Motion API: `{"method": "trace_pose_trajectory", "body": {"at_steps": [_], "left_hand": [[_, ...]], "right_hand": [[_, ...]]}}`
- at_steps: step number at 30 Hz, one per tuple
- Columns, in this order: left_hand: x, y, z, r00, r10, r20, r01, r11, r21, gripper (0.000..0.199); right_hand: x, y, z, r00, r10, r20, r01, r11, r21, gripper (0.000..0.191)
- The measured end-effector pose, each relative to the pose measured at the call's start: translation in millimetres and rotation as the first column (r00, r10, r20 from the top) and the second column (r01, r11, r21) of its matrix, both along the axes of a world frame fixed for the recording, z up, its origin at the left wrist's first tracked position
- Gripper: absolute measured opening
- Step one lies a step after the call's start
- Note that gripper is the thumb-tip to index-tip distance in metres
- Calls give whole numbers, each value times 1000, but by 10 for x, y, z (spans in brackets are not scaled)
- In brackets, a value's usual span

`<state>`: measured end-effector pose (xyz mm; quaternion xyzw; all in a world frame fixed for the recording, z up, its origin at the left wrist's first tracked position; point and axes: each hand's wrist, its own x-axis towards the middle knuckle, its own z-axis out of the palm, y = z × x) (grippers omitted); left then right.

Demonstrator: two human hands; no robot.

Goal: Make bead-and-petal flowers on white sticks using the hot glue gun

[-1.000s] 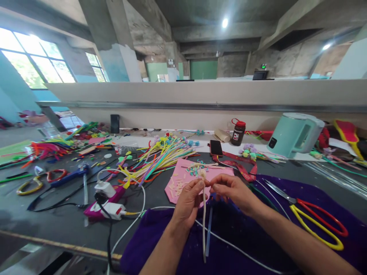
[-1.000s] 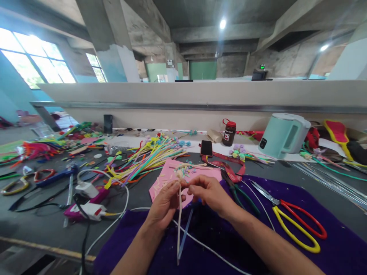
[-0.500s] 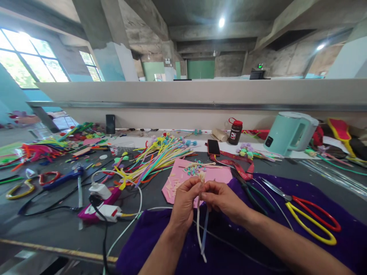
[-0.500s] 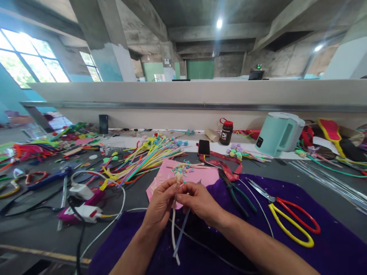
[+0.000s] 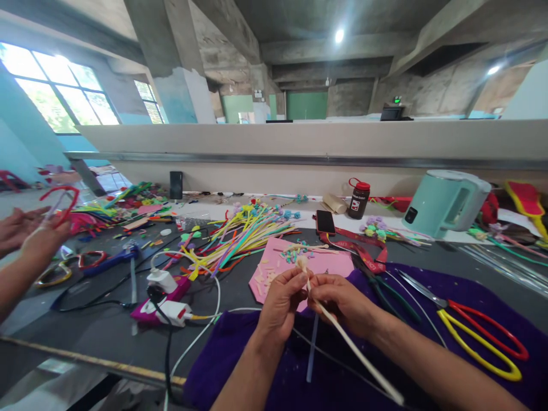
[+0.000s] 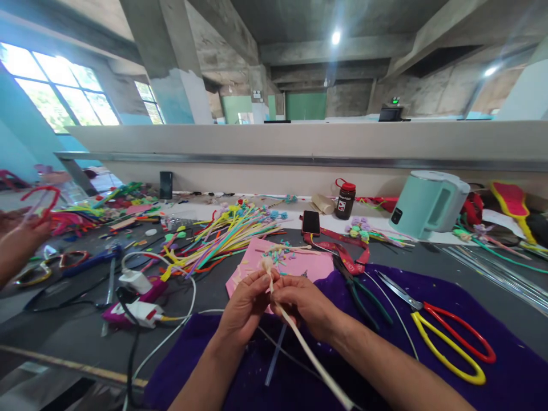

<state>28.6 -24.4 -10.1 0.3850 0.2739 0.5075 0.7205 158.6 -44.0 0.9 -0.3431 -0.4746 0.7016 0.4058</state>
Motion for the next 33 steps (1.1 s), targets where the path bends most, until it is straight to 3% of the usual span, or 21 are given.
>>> {"method": "trace_pose_trajectory", "body": {"at_steps": [4, 6, 9, 12, 26, 33], "left_hand": [[-10, 8, -14, 999, 35, -7, -35, 999, 2, 14], [-4, -3, -7, 997, 69, -37, -68, 998, 13, 14], [20, -33, 21, 987, 94, -129, -88, 995, 49, 16], [45, -55, 50, 976, 76, -205, -64, 996, 66, 18], [73, -56, 9, 958, 108, -264, -60, 981, 184, 18], [82, -60, 25, 941, 109, -320, -56, 984, 171, 19]], "right_hand": [[42, 11, 17, 992, -12, 125, 1, 996, 85, 10], [76, 21, 48, 978, -94, 186, 60, 981, 183, 14], [128, 42, 116, 941, -280, 191, 202, 915, 348, 16], [157, 51, 183, 901, -389, 191, 283, 862, 420, 16], [160, 42, 225, 895, -401, 194, 271, 836, 477, 14], [151, 52, 209, 872, -435, 226, 280, 821, 498, 18]]}}
